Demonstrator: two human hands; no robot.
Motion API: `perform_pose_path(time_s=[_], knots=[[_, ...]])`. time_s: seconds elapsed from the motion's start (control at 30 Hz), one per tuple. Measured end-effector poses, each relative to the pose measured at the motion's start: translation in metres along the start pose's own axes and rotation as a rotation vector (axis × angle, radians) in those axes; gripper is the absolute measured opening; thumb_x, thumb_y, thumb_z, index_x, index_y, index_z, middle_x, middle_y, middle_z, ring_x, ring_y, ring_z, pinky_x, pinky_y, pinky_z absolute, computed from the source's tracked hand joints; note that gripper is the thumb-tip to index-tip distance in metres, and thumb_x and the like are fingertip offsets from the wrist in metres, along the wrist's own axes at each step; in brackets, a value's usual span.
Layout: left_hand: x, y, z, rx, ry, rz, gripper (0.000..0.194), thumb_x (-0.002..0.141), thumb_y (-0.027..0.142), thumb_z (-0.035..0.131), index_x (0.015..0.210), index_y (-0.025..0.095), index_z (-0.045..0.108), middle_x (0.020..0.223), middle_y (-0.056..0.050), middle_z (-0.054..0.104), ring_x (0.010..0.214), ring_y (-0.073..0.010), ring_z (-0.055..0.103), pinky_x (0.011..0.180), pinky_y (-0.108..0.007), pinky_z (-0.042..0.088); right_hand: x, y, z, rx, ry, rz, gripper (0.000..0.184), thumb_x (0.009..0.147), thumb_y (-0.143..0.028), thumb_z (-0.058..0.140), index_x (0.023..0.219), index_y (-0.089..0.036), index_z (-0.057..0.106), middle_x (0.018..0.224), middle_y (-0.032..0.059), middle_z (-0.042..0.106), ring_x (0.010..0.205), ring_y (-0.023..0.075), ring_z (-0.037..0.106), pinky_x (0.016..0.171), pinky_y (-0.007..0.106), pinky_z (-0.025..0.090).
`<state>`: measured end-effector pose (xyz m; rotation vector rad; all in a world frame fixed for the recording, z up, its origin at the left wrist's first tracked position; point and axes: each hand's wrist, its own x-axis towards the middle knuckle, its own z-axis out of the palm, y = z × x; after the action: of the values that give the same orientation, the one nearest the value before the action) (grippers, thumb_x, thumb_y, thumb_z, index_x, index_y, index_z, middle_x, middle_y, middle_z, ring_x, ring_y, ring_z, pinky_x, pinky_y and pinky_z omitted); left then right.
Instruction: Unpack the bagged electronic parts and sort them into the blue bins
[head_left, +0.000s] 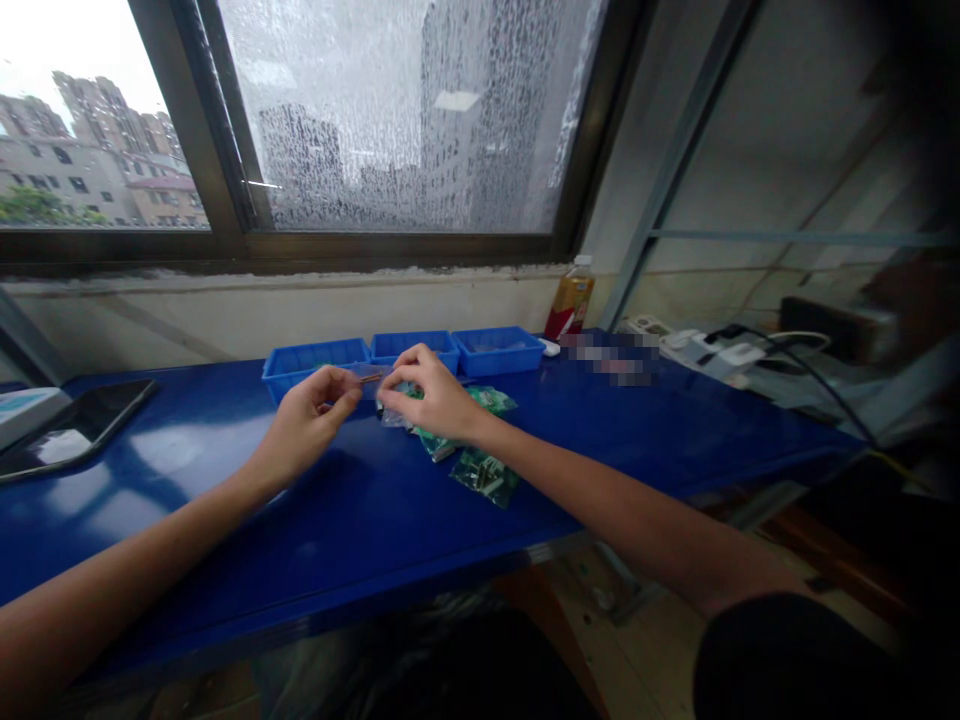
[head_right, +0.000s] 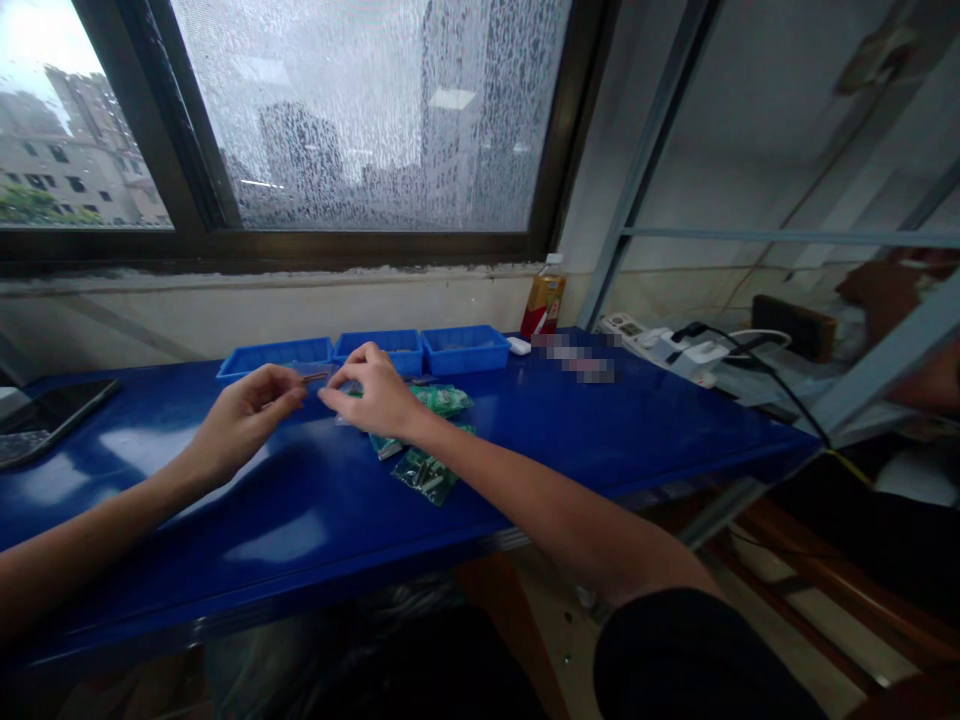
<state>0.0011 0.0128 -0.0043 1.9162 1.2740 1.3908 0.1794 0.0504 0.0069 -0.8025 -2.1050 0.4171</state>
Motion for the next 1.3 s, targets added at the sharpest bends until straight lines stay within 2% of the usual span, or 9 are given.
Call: perform_pose_path(time_s=[0.13, 0.27, 0.5, 0.63, 0.73, 0.9, 1.03, 1.13, 1.3], knots=[[-0.003, 0.004, -0.002, 0.35, -0.02, 0.307, 0.012, 0.082, 0.021, 0.05, 0.085, 0.017, 0.061, 0.081, -0.003, 0.06, 0.074, -0.0143, 0.055, 0.068, -0.028, 0.043, 0.006, 0.002, 0.002, 0.344, -0.103, 0.271, 0.04, 0.087, -0.043, 0.044, 0.069, -0.013, 0.063, 0.069, 0.003, 0.054, 0.069, 0.0126, 0.051, 0.066, 0.029, 0.041], [-0.005, 0.005, -0.001, 0.454, 0.029, 0.409, 0.017, 0.083, 0.019, 0.048, 0.087, 0.017, 0.064, 0.086, -0.005, 0.054, 0.077, -0.0148, 0.053, 0.071, -0.029, 0.045, 0.004, 0.003, 0.007, 0.495, -0.113, 0.276, 0.016, 0.079, -0.029, 0.057, 0.076, -0.013, 0.06, 0.062, -0.0015, 0.054, 0.056, 0.0085, 0.047, 0.055, 0.023, 0.037], [-0.002, 0.005, 0.0, 0.254, -0.085, 0.07, 0.032, 0.084, 0.04, 0.044, 0.086, 0.017, 0.066, 0.079, -0.004, 0.057, 0.073, -0.0174, 0.052, 0.066, -0.03, 0.042, -0.002, 0.0, 0.005, -0.002, 0.122, -0.084, 0.007, 0.077, -0.019, 0.059, 0.076, -0.014, 0.064, 0.068, -0.0018, 0.047, 0.06, 0.0079, 0.044, 0.059, 0.023, 0.037], [-0.001, 0.004, 0.002, -0.134, -0.106, -0.254, 0.053, 0.083, 0.059, 0.036, 0.077, 0.014, 0.064, 0.073, -0.005, 0.059, 0.065, -0.0165, 0.052, 0.061, -0.03, 0.041, -0.007, -0.003, 0.002, -0.133, 0.063, -0.25, 0.012, 0.081, -0.018, 0.055, 0.082, -0.016, 0.066, 0.065, -0.0018, 0.049, 0.06, 0.0086, 0.045, 0.06, 0.023, 0.036], [0.0, 0.004, 0.002, -0.293, -0.091, -0.302, 0.04, 0.076, 0.053, 0.054, 0.072, 0.013, 0.059, 0.07, -0.003, 0.057, 0.064, -0.014, 0.052, 0.061, -0.027, 0.041, -0.009, -0.007, 0.002, -0.169, -0.002, -0.297, 0.015, 0.084, -0.02, 0.052, 0.086, -0.016, 0.066, 0.072, 0.0008, 0.056, 0.064, 0.0095, 0.048, 0.064, 0.024, 0.037], [-0.001, 0.009, -0.001, -0.132, 0.044, -0.072, 0.022, 0.077, 0.038, 0.058, 0.076, 0.016, 0.055, 0.069, 0.001, 0.055, 0.063, -0.0118, 0.052, 0.061, -0.025, 0.041, -0.008, -0.01, 0.003, -0.057, -0.062, -0.128, 0.023, 0.083, -0.033, 0.054, 0.084, -0.014, 0.066, 0.075, 0.0029, 0.059, 0.069, 0.0115, 0.052, 0.068, 0.025, 0.039], [-0.005, 0.012, -0.002, 0.25, 0.024, 0.212, 0.015, 0.082, 0.031, 0.053, 0.082, 0.018, 0.06, 0.078, -0.003, 0.06, 0.072, -0.0143, 0.055, 0.067, -0.027, 0.044, -0.003, -0.006, 0.002, 0.247, -0.126, 0.133, 0.049, 0.088, -0.051, 0.036, 0.081, -0.013, 0.066, 0.065, 0.0019, 0.058, 0.059, 0.0105, 0.049, 0.057, 0.024, 0.037], [-0.006, 0.01, -0.001, 0.379, -0.006, 0.352, 0.014, 0.082, 0.027, 0.052, 0.084, 0.019, 0.063, 0.081, -0.004, 0.062, 0.078, -0.0164, 0.057, 0.074, -0.031, 0.045, -0.001, -0.002, 0.005, 0.307, -0.136, 0.168, 0.041, 0.087, -0.045, 0.042, 0.076, -0.012, 0.064, 0.063, 0.0007, 0.057, 0.057, 0.0097, 0.049, 0.054, 0.023, 0.036], [-0.004, 0.009, 0.0, 0.277, -0.095, 0.17, 0.026, 0.084, 0.038, 0.049, 0.089, 0.018, 0.065, 0.094, -0.007, 0.065, 0.09, -0.021, 0.057, 0.078, -0.035, 0.044, -0.004, -0.001, 0.006, 0.027, -0.025, -0.043, 0.023, 0.083, -0.023, 0.048, 0.092, -0.013, 0.066, 0.077, 0.0037, 0.062, 0.068, 0.0113, 0.053, 0.064, 0.025, 0.04]])
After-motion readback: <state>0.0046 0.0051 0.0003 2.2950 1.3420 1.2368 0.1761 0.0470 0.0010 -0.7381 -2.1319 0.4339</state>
